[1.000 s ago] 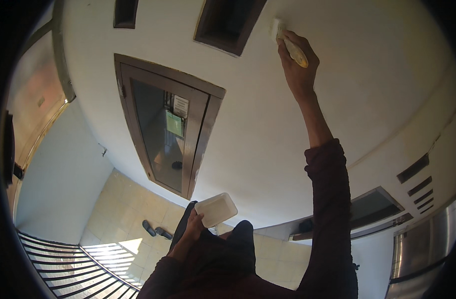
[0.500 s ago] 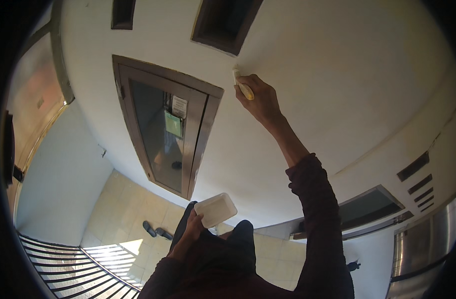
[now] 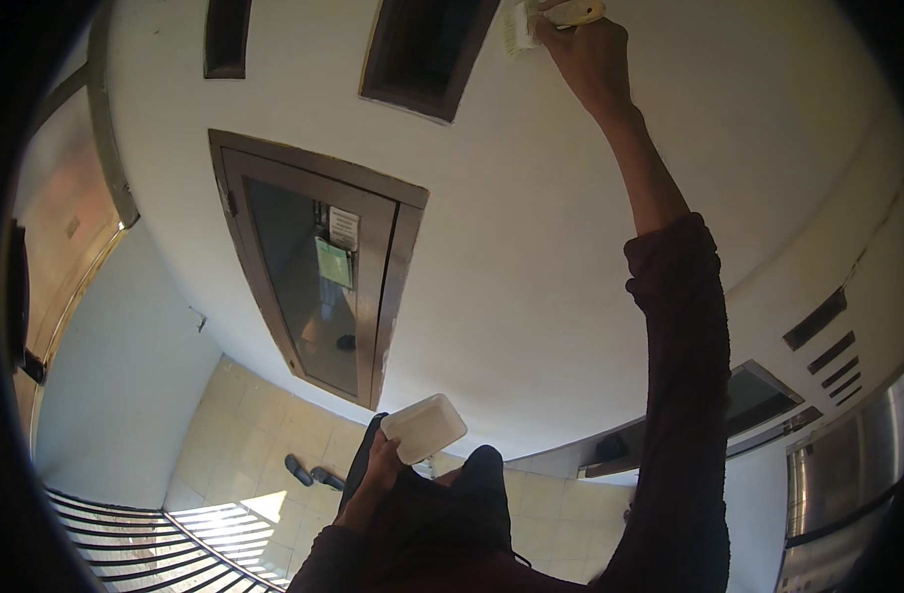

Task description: The person paints a white ceiling using a paintbrush and a small container of paint. They repeatedly dip the brush into the container and apply paint to the ceiling surface in a stairwell area.

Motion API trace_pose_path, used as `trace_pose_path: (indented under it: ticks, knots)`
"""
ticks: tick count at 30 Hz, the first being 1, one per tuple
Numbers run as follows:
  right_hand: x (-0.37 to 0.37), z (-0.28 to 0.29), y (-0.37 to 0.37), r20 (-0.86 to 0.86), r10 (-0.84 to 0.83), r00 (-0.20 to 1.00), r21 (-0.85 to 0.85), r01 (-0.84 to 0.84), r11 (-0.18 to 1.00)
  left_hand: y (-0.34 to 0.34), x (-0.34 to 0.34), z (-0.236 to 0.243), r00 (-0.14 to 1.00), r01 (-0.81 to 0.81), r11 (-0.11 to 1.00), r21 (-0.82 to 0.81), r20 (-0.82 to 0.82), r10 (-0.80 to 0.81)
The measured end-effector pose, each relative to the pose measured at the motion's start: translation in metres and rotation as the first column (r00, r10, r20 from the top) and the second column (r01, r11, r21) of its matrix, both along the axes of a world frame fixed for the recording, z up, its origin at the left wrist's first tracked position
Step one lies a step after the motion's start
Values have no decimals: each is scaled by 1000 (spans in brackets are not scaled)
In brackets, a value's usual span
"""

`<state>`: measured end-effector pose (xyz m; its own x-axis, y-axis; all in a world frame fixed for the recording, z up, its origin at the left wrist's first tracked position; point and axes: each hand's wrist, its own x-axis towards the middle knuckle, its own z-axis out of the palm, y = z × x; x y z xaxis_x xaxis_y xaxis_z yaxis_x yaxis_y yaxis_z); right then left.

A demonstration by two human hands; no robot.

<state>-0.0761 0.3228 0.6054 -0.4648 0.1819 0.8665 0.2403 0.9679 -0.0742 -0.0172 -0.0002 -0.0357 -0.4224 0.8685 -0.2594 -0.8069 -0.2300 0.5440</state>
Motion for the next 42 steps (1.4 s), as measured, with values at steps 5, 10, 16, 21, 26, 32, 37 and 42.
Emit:
trace_pose_path:
  ticks: [5, 10, 16, 21, 26, 32, 37, 42]
  knots:
    - [0, 21, 21, -213, 163, 963, 132, -137, 982, 3, 0, -1, 1000, 2, 1000, 21, -16, -2]
    - [-6, 21, 28, -362, 463, 809, 12, -492, 870, 1, 1, 7, 1000, 1, 1000, 7, -21, -1]
    - [-9, 21, 56, -497, 454, 740, -202, -607, 769, -1, 1, 9, 1000, 1, 1000, 3, -7, -1]
    - [3, 27, 60, -405, 453, 794, -65, -519, 852, 0, 1, 12, 1000, -19, 999, 43, -9, 19]
    - [5, 33, 11, -203, 294, 934, 457, -176, 872, 1, 1, 10, 1000, -18, 1000, 10, -4, 18]
    - [-8, 15, 6, -25, -179, 984, 836, 119, 535, -1, 1, 11, 1000, -7, 1000, -6, -17, 7]
    - [-3, -37, 17, -1, -290, 957, 836, 160, 525, 2, 2, 9, 1000, -10, 1000, 13, 7, 10]
    - [-6, -75, 9, 41, -276, 960, 835, 119, 537, -1, 2, 7, 1000, -11, 1000, 14, 21, 11]
